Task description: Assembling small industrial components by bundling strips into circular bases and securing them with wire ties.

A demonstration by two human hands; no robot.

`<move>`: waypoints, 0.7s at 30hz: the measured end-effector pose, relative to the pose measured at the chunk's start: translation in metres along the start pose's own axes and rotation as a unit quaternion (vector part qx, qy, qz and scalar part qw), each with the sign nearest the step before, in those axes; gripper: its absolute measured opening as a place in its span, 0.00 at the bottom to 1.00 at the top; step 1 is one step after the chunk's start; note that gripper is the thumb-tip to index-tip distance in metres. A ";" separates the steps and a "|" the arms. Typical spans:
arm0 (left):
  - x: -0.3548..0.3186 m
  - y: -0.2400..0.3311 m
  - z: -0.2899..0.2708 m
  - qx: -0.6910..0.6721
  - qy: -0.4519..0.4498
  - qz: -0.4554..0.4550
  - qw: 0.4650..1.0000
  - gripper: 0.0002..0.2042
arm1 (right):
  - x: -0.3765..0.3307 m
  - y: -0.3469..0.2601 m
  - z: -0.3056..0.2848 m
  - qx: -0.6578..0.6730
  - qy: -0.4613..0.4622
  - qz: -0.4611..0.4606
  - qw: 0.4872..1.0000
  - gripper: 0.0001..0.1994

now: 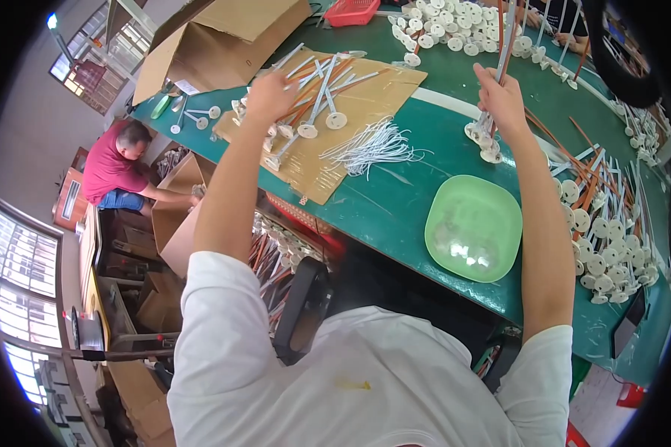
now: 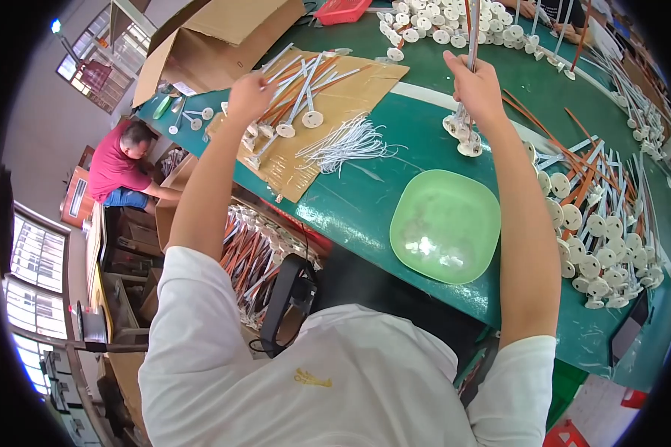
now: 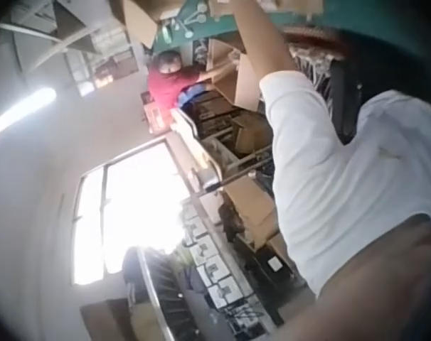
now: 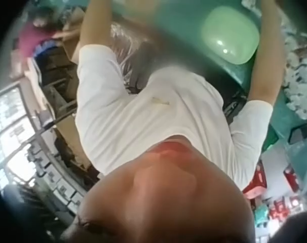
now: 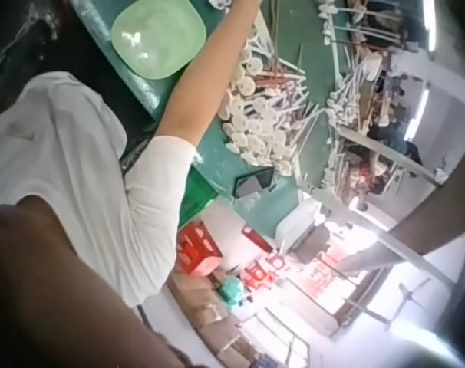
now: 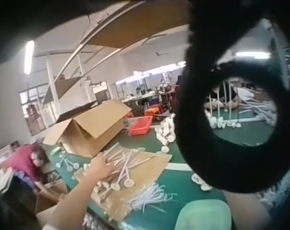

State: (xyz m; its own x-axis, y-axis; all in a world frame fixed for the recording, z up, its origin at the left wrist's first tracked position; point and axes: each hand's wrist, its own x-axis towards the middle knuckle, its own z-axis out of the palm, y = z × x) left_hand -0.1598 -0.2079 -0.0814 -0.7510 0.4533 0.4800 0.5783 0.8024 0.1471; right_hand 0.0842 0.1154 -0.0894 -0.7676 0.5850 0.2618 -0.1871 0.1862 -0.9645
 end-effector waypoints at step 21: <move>0.045 0.013 -0.010 -0.130 -0.360 -0.148 0.912 0.07 | 0.006 0.006 -0.005 0.027 0.000 0.021 0.999 0.20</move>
State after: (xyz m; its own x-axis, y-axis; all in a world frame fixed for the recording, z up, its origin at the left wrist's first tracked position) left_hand -0.1824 -0.1812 -0.0491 -0.8464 0.4444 -0.2935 0.3016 0.8541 0.4236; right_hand 0.0816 0.1242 -0.0934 -0.7750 0.5919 0.2213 -0.1875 0.1191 -0.9750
